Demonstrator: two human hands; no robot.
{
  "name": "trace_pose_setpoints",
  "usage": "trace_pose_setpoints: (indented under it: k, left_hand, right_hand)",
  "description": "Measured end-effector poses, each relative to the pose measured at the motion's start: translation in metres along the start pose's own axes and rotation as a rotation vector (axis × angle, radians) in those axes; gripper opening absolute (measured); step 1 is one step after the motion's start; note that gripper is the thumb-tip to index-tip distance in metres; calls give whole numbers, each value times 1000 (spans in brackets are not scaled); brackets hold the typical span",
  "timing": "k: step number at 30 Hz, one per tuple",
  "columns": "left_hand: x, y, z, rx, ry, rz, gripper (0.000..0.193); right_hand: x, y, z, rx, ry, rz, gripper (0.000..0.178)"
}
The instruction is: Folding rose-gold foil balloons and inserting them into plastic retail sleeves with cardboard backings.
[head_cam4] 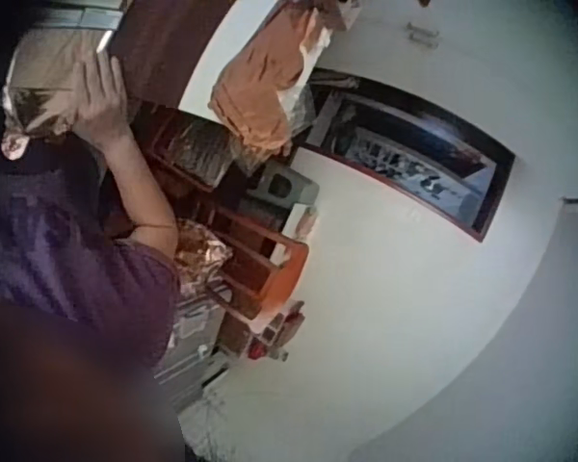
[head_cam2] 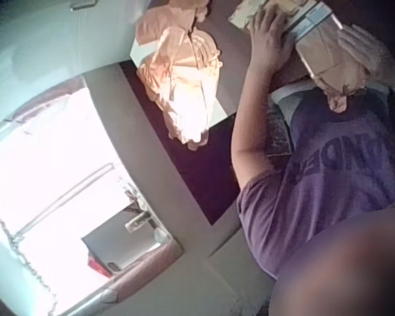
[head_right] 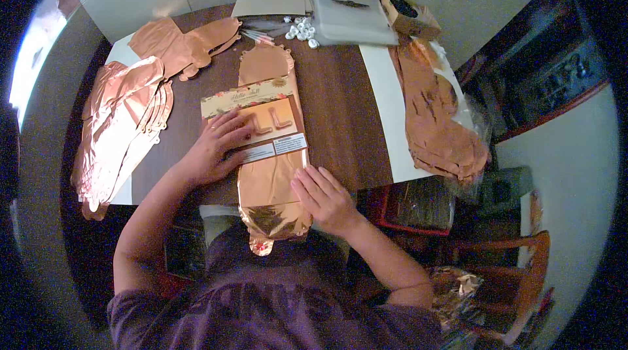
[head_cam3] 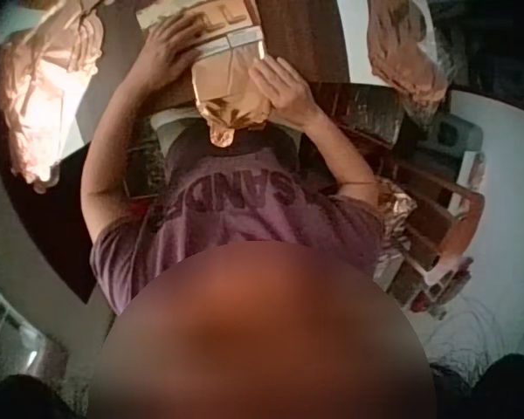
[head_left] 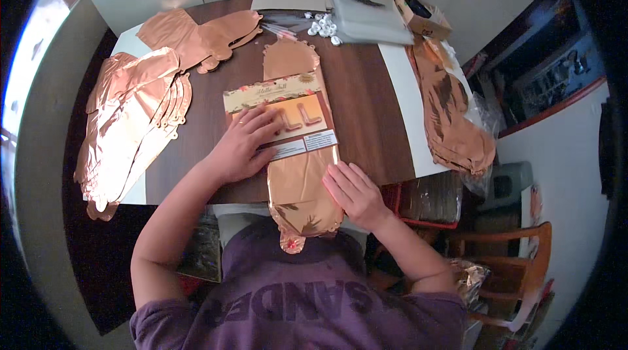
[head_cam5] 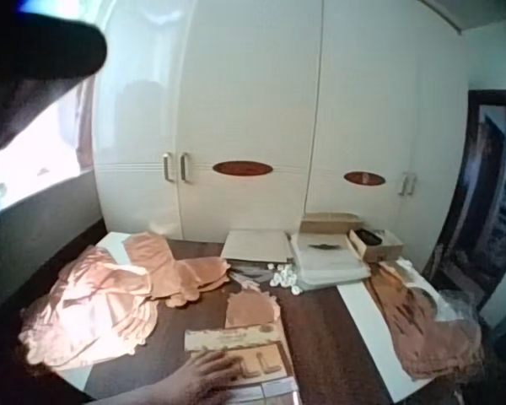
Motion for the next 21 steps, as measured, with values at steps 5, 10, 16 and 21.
trace_pose_setpoints:
  k: [5, 10, 16, 21]
  left_hand:
    - [21, -11, 22, -26, -140, -8, 52]
    - [26, -14, 29, -48, -176, 52, 52]
    - [19, -16, 30, -38, -207, -37, 55]
    - [19, -12, 30, -51, -254, -8, 54]
  right_hand:
    - [-1, 7, -1, 74, 12, 63, 33]
    - [-4, 7, -2, 99, 66, 76, 32]
    - [6, 14, 2, 115, -67, 174, 32]
    - [1, 4, 1, 56, -33, 67, 34]
Point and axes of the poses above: each hand's wrist, its own x-axis towards the middle knuckle, its own y-axis out of the back of the hand, z = x × y, the point moved 7 cm from there along x, towards the middle knuckle, and after that the axes turned 10 degrees about x, right-handed, at the moved point
